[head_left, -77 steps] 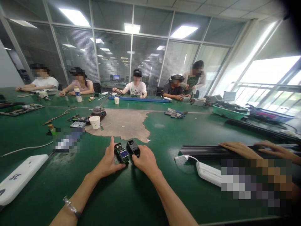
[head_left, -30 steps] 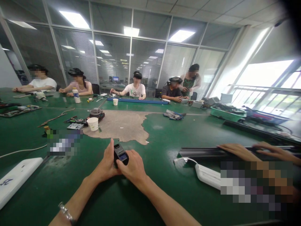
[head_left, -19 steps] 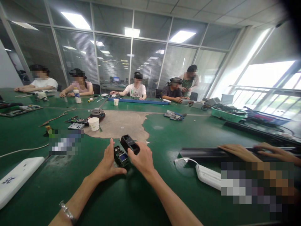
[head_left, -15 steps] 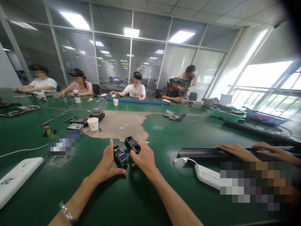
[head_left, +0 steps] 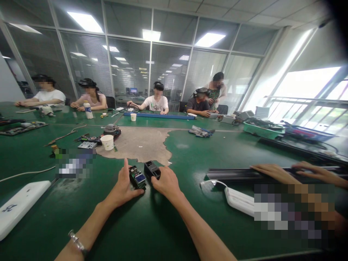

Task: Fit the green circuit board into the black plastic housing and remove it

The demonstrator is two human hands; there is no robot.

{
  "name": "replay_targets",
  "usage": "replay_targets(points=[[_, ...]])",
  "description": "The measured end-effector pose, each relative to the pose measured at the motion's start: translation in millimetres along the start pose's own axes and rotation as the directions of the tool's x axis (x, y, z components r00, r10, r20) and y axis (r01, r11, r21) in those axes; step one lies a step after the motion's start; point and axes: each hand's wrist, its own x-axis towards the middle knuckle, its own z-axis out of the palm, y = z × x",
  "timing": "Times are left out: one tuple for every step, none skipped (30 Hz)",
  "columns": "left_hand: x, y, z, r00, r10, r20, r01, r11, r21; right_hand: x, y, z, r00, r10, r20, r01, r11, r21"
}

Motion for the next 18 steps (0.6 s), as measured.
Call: replay_targets(points=[[0, -1, -0.2, 1.0, -0.002, 0.005, 0.002, 1.0, -0.009, 1, -1, -1, 0.999, -0.006, -0.037, 0.007, 0.999, 0.042], [0, -2, -0.6, 1.0, -0.003, 0.01, 0.004, 1.0, -0.017, 2, -3, -3, 0.996, -0.014, -0.083, 0.022, 0.996, 0.089], [-1, -3, -0.9, 1.0, -0.005, 0.014, 0.005, 1.0, -0.024, 3, -6, -5, 0.992, -0.026, -0.127, 0.044, 0.989, 0.139], [-1, -4, -1.4, 1.0, -0.008, 0.016, 0.008, 1.0, -0.029, 3, -9, -6, 0.985, -0.039, -0.167, 0.07, 0.98, 0.187], [-1, -5, -1.9, 1.0, -0.01, 0.017, 0.011, 0.999, -0.036, 4, -13, -8, 0.978, -0.051, -0.201, 0.097, 0.969, 0.228], [-2, -6, -2.4, 1.0, -0.011, 0.018, 0.012, 0.999, -0.043, 3, -18, -9, 0.972, -0.064, -0.225, 0.123, 0.958, 0.26], [-2, -6, -3.0, 1.0, -0.011, 0.017, 0.012, 0.999, -0.051, 3, -22, -9, 0.967, -0.078, -0.241, 0.147, 0.949, 0.281], [-3, -6, -3.6, 1.0, -0.009, 0.017, 0.01, 0.998, -0.059, 2, -27, -10, 0.964, -0.093, -0.248, 0.165, 0.943, 0.29], [-3, -6, -4.2, 1.0, -0.004, 0.017, 0.005, 0.998, -0.067, 1, -31, -10, 0.963, -0.107, -0.246, 0.179, 0.94, 0.29], [-3, -7, -4.8, 1.0, 0.004, 0.019, -0.002, 0.997, -0.075, -1, -35, -10, 0.964, -0.12, -0.238, 0.187, 0.94, 0.284], [-3, -7, -5.4, 1.0, 0.009, 0.022, -0.007, 0.997, -0.083, -2, -38, -11, 0.966, -0.132, -0.223, 0.192, 0.943, 0.273], [-4, -8, -6.1, 1.0, 0.013, 0.028, -0.01, 0.996, -0.092, -4, -41, -12, 0.968, -0.142, -0.206, 0.194, 0.946, 0.261], [-4, -8, -7.0, 0.999, 0.016, 0.038, -0.012, 0.994, -0.105, -6, -44, -12, 0.971, -0.151, -0.188, 0.195, 0.949, 0.248], [-3, -10, -8.1, 0.999, 0.018, 0.048, -0.012, 0.992, -0.123, -8, -46, -13, 0.972, -0.16, -0.17, 0.198, 0.951, 0.237], [-3, -11, -9.5, 0.998, 0.017, 0.06, -0.008, 0.989, -0.147, -9, -48, -14, 0.974, -0.166, -0.154, 0.199, 0.954, 0.226], [-3, -13, -11.2, 0.997, 0.015, 0.073, -0.002, 0.984, -0.177, -11, -50, -15, 0.975, -0.171, -0.14, 0.199, 0.956, 0.217], [-2, -15, -13.1, 0.996, 0.01, 0.085, 0.008, 0.976, -0.216, -12, -52, -15, 0.976, -0.175, -0.128, 0.199, 0.957, 0.211], [-2, -17, -15.0, 0.995, 0.005, 0.098, 0.021, 0.965, -0.26, -14, -54, -15, 0.977, -0.178, -0.12, 0.199, 0.958, 0.207]])
